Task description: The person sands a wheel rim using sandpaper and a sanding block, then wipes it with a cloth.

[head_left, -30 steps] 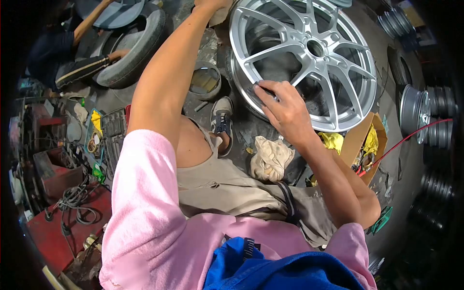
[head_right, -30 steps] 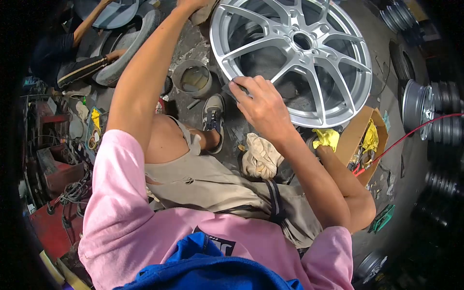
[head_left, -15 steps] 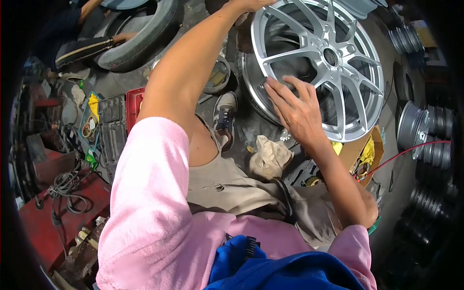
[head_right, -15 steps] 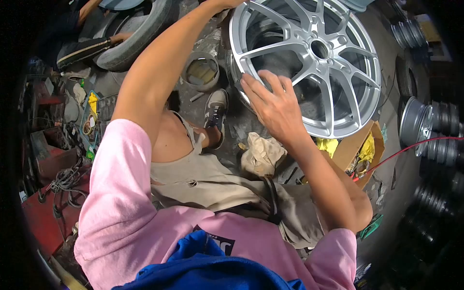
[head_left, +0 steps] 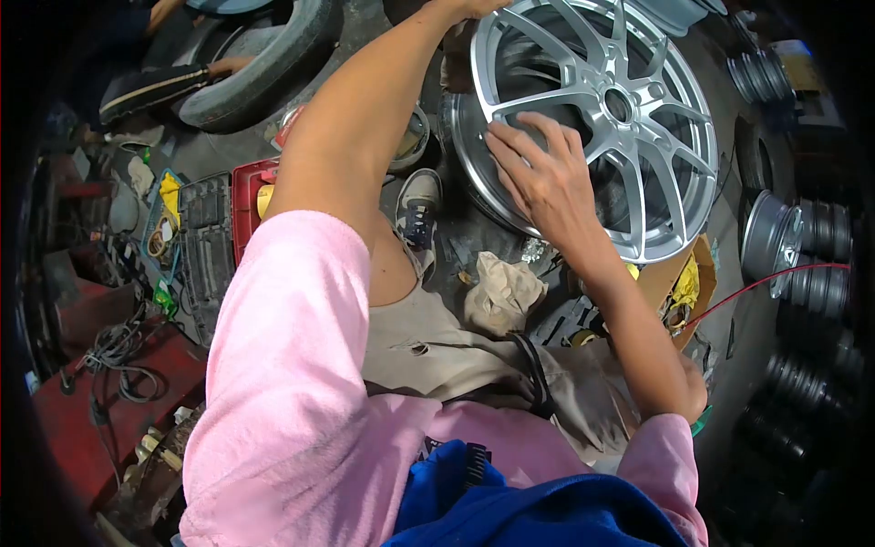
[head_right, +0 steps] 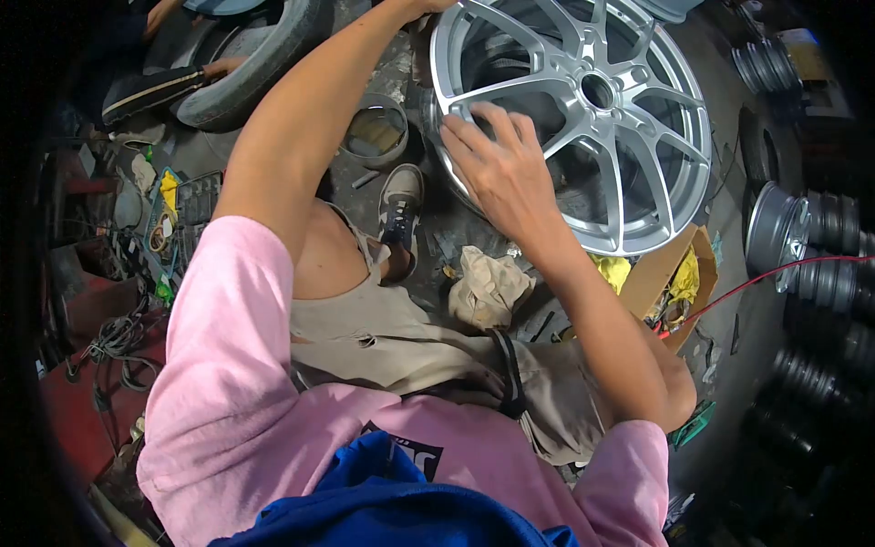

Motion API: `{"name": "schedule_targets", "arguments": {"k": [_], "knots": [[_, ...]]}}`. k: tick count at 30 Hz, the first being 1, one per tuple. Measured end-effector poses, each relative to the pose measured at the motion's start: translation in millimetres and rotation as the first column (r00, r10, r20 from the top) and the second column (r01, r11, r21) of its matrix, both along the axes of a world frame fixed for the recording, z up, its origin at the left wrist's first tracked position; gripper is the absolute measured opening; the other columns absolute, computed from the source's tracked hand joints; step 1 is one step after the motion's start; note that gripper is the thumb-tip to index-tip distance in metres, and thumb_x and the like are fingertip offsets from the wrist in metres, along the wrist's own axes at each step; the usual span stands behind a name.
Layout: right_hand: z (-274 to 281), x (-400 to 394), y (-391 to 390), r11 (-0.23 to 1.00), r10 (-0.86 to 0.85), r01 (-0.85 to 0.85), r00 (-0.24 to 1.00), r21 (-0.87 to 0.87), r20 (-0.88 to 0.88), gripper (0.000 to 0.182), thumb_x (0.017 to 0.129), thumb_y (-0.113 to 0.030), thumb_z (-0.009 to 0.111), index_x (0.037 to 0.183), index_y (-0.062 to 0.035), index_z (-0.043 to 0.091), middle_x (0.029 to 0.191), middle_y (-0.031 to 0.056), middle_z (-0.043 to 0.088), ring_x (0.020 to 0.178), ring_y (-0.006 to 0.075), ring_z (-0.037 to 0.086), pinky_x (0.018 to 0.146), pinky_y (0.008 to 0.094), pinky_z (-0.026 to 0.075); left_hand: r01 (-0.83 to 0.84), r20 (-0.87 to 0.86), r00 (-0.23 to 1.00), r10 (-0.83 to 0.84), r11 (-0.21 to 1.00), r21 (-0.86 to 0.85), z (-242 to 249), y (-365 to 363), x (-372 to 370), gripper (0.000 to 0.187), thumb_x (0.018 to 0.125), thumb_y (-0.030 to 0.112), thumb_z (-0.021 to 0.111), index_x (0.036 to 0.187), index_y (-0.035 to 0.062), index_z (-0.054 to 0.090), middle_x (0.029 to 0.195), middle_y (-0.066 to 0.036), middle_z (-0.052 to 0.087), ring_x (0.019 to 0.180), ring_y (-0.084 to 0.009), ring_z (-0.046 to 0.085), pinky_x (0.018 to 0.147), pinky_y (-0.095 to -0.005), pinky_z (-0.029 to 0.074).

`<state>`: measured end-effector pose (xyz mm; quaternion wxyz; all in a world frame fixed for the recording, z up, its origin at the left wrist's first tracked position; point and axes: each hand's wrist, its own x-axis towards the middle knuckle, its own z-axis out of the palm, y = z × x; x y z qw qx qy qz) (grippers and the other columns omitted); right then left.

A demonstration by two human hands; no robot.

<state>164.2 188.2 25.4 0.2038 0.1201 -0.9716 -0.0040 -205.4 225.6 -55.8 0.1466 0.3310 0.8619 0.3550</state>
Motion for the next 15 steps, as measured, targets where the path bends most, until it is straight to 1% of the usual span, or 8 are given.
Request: {"name": "schedule_targets", "arguments": {"k": [2, 3, 6, 8, 10, 12, 13, 15], "knots": [[1, -9, -3, 0.999, -0.023, 0.023, 1.000, -0.024, 0.000, 0.037, 0.083, -0.019, 0.073, 0.119, -0.0076, 0.073, 0.131, 0.0018, 0.065, 0.125, 0.0278, 0.055, 0.099, 0.0421, 0.044, -0.005, 0.011, 1.000, 0.005, 1.000, -0.003, 6, -8, 3, 0.080, 0.086, 0.059, 0.069, 0.123, -0.0115, 0.066, 0.119, -0.034, 0.069, 0.110, -0.0429, 0.070, 0.093, -0.0464, 0.056], [-1, -6, -1, 1.000, -0.021, 0.021, 1.000, 0.012, 0.002, 0.038, 0.084, -0.020, 0.074, 0.121, -0.0105, 0.073, 0.130, 0.0008, 0.066, 0.125, 0.0269, 0.055, 0.100, 0.0417, 0.044, -0.016, 0.042, 0.999, 0.017, 1.000, -0.011, 9, -8, 5, 0.079, 0.086, 0.059, 0.069, 0.122, -0.0108, 0.066, 0.118, -0.033, 0.069, 0.111, -0.0426, 0.070, 0.093, -0.0462, 0.056], [3, 16, -3, 1.000, -0.025, 0.025, 0.999, 0.004, 0.029, 0.039, 0.085, -0.020, 0.072, 0.123, -0.0100, 0.072, 0.130, 0.0007, 0.066, 0.126, 0.0265, 0.055, 0.100, 0.0425, 0.044, -0.050, 0.139, 0.989, 0.045, 0.998, 0.034, 7, -7, 8, 0.075, 0.087, 0.058, 0.069, 0.120, -0.0099, 0.068, 0.115, -0.033, 0.070, 0.110, -0.0424, 0.070, 0.091, -0.0465, 0.056], [3, 13, -1, 1.000, -0.022, 0.022, 1.000, 0.002, 0.015, 0.041, 0.084, -0.018, 0.072, 0.124, -0.0093, 0.071, 0.130, 0.0018, 0.067, 0.128, 0.0273, 0.054, 0.100, 0.0431, 0.044, 0.047, -0.068, 0.997, -0.044, 0.998, 0.046, -8, 1, -6, 0.074, 0.088, 0.056, 0.068, 0.120, -0.0107, 0.067, 0.115, -0.034, 0.070, 0.109, -0.0435, 0.070, 0.090, -0.0471, 0.056], [2, -1, 0, 0.999, 0.002, -0.001, 1.000, 0.042, -0.014, 0.042, 0.083, -0.017, 0.073, 0.124, -0.0087, 0.071, 0.130, 0.0027, 0.066, 0.129, 0.0283, 0.054, 0.100, 0.0436, 0.044, 0.040, -0.073, 0.997, -0.036, 0.998, 0.047, -8, 0, -4, 0.073, 0.089, 0.055, 0.068, 0.120, -0.0113, 0.067, 0.114, -0.035, 0.069, 0.110, -0.0443, 0.069, 0.091, -0.0472, 0.056], [4, -6, -3, 0.999, -0.005, 0.005, 1.000, 0.041, -0.013, 0.041, 0.084, -0.017, 0.072, 0.124, -0.0080, 0.071, 0.129, 0.0040, 0.067, 0.129, 0.0290, 0.053, 0.100, 0.0436, 0.044, -0.010, 0.015, 1.000, 0.010, 1.000, 0.002, 0, -3, 1, 0.074, 0.088, 0.056, 0.068, 0.119, -0.0111, 0.067, 0.115, -0.035, 0.069, 0.111, -0.0440, 0.069, 0.092, -0.0472, 0.055], [7, -3, -6, 1.000, -0.011, 0.011, 1.000, 0.022, -0.001, 0.040, 0.085, -0.016, 0.071, 0.123, -0.0079, 0.072, 0.128, 0.0041, 0.067, 0.129, 0.0290, 0.053, 0.100, 0.0437, 0.044, -0.013, 0.015, 1.000, 0.013, 1.000, -0.001, 12, -9, 10, 0.074, 0.088, 0.056, 0.068, 0.119, -0.0111, 0.067, 0.115, -0.035, 0.069, 0.111, -0.0440, 0.069, 0.092, -0.0472, 0.055], [8, 7, -8, 1.000, -0.010, 0.009, 1.000, 0.007, 0.018, 0.038, 0.085, -0.016, 0.071, 0.123, -0.0077, 0.072, 0.128, 0.0042, 0.068, 0.129, 0.0291, 0.053, 0.099, 0.0437, 0.044, -0.038, 0.209, 0.977, 0.037, 0.999, 0.001, 36, -22, 28, 0.075, 0.088, 0.057, 0.068, 0.118, -0.0114, 0.068, 0.114, -0.035, 0.069, 0.109, -0.0433, 0.070, 0.092, -0.0468, 0.055]]}}
